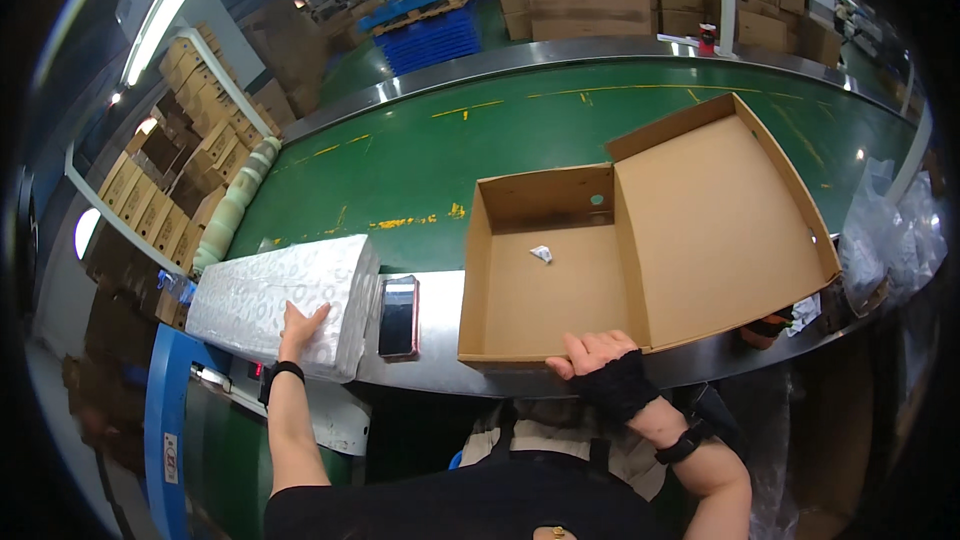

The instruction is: Inspecting a pair of shoes and a shoe box on a conveyor belt.

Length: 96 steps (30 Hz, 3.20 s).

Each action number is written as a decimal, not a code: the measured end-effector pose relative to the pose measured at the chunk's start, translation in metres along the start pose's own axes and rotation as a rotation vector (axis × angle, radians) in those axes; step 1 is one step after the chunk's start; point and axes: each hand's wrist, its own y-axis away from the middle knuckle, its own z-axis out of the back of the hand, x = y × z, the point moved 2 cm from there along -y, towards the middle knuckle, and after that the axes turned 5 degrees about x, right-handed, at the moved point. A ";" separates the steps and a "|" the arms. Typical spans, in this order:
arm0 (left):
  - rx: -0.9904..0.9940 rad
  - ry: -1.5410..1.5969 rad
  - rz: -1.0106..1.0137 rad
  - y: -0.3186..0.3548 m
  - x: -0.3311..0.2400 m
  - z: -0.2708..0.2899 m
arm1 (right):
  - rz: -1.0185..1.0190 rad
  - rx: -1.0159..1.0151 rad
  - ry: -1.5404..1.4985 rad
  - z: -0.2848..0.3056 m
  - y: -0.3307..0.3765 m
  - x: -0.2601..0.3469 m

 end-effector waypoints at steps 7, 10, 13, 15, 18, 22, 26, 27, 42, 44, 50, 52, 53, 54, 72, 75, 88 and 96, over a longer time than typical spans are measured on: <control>-0.042 -0.105 0.002 -0.009 0.010 -0.003 | 0.028 -0.061 0.018 -0.002 0.002 -0.004; -0.312 -0.077 -0.075 0.000 0.008 -0.008 | 0.058 -0.074 -0.014 -0.005 -0.002 -0.004; -0.355 -0.156 0.006 0.000 0.000 -0.007 | 0.033 -0.049 0.025 -0.001 -0.004 -0.003; -0.403 -0.158 0.005 0.008 -0.017 0.003 | 0.039 -0.058 0.011 0.000 -0.003 -0.001; -0.638 0.010 -0.023 0.003 0.006 0.019 | 0.047 -0.074 -0.012 -0.006 -0.003 -0.001; -1.067 0.067 -0.177 0.026 0.003 0.102 | 0.036 -0.039 -0.031 -0.007 0.001 -0.003; -1.169 0.383 -0.604 0.110 -0.080 0.187 | 0.010 0.050 -0.021 0.002 0.002 -0.002; -1.168 0.467 -0.744 0.133 -0.107 0.196 | 0.001 0.048 -0.085 0.004 0.002 -0.002; -0.137 0.822 -1.773 0.335 -0.378 0.141 | -0.055 -0.538 -1.074 0.123 -0.075 -0.019; -0.056 1.038 -1.826 0.337 -0.409 0.099 | -0.265 -0.735 -0.953 0.131 -0.061 -0.071; -0.255 0.048 -1.770 0.252 -0.353 0.017 | -0.709 -0.885 -1.237 0.174 0.016 -0.270; -0.114 -0.277 -1.605 0.227 -0.315 0.003 | -0.481 -0.975 -1.271 0.189 0.036 -0.301; -0.121 -0.281 -1.590 0.216 -0.299 -0.002 | -0.471 -0.965 -1.283 0.213 0.121 -0.375; -0.127 -0.280 -1.527 0.209 -0.292 -0.011 | -0.589 -1.044 -1.345 0.238 0.121 -0.416; 1.157 1.405 -0.101 0.098 -0.220 -0.090 | -0.663 -0.850 -0.441 0.117 0.145 -0.227; 1.152 1.371 -0.140 0.104 -0.233 -0.102 | -0.285 -0.457 0.136 0.096 0.135 -0.189; 1.242 1.398 0.095 0.112 -0.206 -0.111 | -0.727 -0.122 0.427 0.088 0.140 -0.201; 0.936 0.832 -0.553 0.081 -0.173 -0.121 | -1.293 -0.951 0.376 0.230 0.278 -0.291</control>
